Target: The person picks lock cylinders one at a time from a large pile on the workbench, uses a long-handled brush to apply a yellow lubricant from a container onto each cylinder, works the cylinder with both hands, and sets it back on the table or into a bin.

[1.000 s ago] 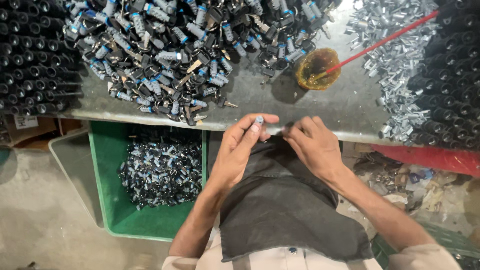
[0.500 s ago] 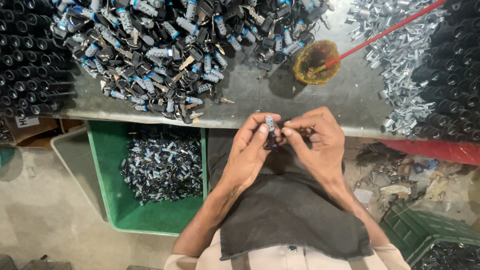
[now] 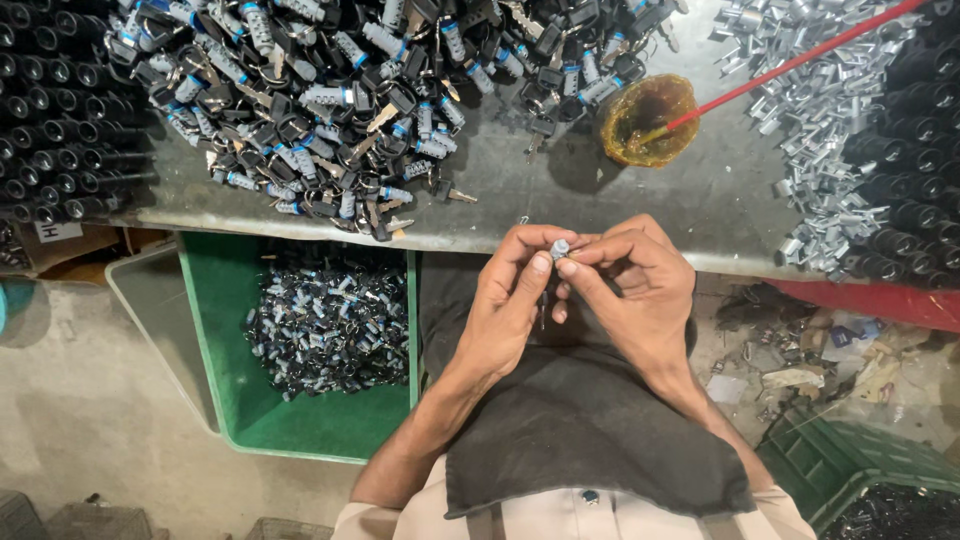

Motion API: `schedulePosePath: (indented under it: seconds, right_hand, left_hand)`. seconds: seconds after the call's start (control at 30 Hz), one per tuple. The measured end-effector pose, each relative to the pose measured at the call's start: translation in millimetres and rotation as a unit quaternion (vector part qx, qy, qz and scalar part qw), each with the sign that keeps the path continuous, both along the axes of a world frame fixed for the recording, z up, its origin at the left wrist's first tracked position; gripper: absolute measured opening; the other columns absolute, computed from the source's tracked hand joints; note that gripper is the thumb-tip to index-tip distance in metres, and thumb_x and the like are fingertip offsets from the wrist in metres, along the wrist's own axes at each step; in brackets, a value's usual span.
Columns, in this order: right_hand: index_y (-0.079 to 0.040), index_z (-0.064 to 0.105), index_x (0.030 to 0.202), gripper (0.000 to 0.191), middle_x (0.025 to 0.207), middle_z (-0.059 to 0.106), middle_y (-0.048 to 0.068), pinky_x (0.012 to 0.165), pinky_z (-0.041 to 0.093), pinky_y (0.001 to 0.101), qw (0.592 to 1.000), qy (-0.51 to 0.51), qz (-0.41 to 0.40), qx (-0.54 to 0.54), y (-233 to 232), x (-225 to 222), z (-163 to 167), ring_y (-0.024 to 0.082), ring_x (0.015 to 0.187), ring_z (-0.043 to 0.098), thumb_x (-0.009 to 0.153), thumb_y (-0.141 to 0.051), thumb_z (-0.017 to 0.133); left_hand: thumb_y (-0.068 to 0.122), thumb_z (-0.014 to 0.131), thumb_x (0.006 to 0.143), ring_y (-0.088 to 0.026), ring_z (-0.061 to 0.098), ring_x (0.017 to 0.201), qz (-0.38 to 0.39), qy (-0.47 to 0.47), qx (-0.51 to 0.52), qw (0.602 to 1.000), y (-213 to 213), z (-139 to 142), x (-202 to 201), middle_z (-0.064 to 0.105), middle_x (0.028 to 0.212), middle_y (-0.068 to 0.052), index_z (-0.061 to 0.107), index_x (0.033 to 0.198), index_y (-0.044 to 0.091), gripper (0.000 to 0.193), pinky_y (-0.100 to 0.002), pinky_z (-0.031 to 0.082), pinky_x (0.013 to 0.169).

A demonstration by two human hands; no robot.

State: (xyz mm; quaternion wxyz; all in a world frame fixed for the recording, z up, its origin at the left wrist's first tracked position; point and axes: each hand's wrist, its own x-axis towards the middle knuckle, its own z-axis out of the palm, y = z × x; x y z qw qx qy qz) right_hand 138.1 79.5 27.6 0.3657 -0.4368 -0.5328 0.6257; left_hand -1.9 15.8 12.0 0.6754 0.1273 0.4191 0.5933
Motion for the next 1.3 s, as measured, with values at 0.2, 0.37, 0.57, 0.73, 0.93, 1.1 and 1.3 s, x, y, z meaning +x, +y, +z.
schedulePosePath:
  seconds: [0.2, 0.37, 0.57, 0.73, 0.93, 1.1, 1.3]
  right_hand:
    - [0.005, 0.066, 0.098, 0.012, 0.108, 0.057, 0.009, 0.081, 0.062, 0.0266, 1.000, -0.021, 0.001, 0.001, -2, 3, 3, 0.017, 0.093, 0.073, 0.091, 0.012, 0.073]
    - [0.003, 0.068, 0.100, 0.013, 0.108, 0.058, 0.008, 0.082, 0.060, 0.0254, 0.998, -0.035, 0.008, 0.046, -2, 6, 3, 0.016, 0.095, 0.071, 0.092, 0.010, 0.075]
    - [0.000, 0.072, 0.098, 0.017, 0.100, 0.063, 0.008, 0.074, 0.054, 0.0238, 0.978, -0.161, -0.002, 0.129, -1, 9, 9, 0.013, 0.087, 0.067, 0.087, 0.006, 0.084]
    - [-0.001, 0.071, 0.100, 0.017, 0.103, 0.063, 0.008, 0.077, 0.058, 0.0231, 0.980, -0.151, 0.006, 0.128, 2, 11, 15, 0.013, 0.091, 0.069, 0.088, 0.004, 0.082]
    - [-0.001, 0.071, 0.100, 0.016, 0.103, 0.063, 0.008, 0.076, 0.058, 0.0227, 0.980, -0.154, 0.007, 0.127, 2, 12, 16, 0.013, 0.090, 0.069, 0.088, 0.004, 0.082]
    - [0.000, 0.072, 0.096, 0.018, 0.101, 0.063, 0.008, 0.072, 0.055, 0.0241, 0.979, -0.158, 0.031, 0.125, 8, 20, 7, 0.013, 0.086, 0.065, 0.085, 0.006, 0.084]
    - [-0.004, 0.055, 0.112, 0.038, 0.101, 0.053, 0.004, 0.081, 0.061, 0.0277, 0.992, 0.104, 0.050, -0.056, 18, 23, -13, 0.013, 0.097, 0.063, 0.086, 0.015, 0.076]
  left_hand:
    - [0.022, 0.049, 0.114, -0.009, 0.055, 0.091, -0.003, -0.035, 0.003, 0.999, -1, 1, -3, 0.065, 0.125, -0.007, 0.058, 0.128, 0.004, 0.024, -0.025, 0.053, 0.073]
    - [0.024, 0.049, 0.114, -0.009, 0.055, 0.092, -0.011, 0.016, 0.041, 0.999, -1, 1, -3, 0.067, 0.126, -0.009, 0.059, 0.128, 0.002, 0.028, -0.026, 0.054, 0.075]
    - [0.023, 0.049, 0.115, -0.009, 0.056, 0.093, -0.010, -0.005, 0.036, 0.999, 0, 2, -3, 0.067, 0.123, -0.009, 0.060, 0.130, 0.002, 0.029, -0.027, 0.054, 0.076]
    - [0.024, 0.050, 0.115, -0.009, 0.060, 0.095, -0.015, 0.076, 0.050, 0.996, 1, 5, -3, 0.067, 0.120, -0.006, 0.062, 0.130, 0.002, 0.030, -0.026, 0.056, 0.077]
    - [0.024, 0.051, 0.114, -0.010, 0.062, 0.099, -0.019, 0.082, 0.057, 0.995, 3, 7, -4, 0.066, 0.120, -0.005, 0.062, 0.131, 0.002, 0.030, -0.027, 0.057, 0.078]
    - [0.025, 0.051, 0.113, -0.009, 0.062, 0.094, -0.034, 0.096, 0.058, 0.993, 1, 3, -5, 0.067, 0.119, -0.005, 0.064, 0.131, 0.001, 0.032, -0.026, 0.057, 0.077]
    - [0.021, 0.055, 0.115, -0.007, 0.055, 0.082, -0.089, -0.031, 0.009, 0.996, 3, 2, -15, 0.063, 0.098, -0.005, 0.068, 0.133, -0.003, 0.033, -0.024, 0.052, 0.070]
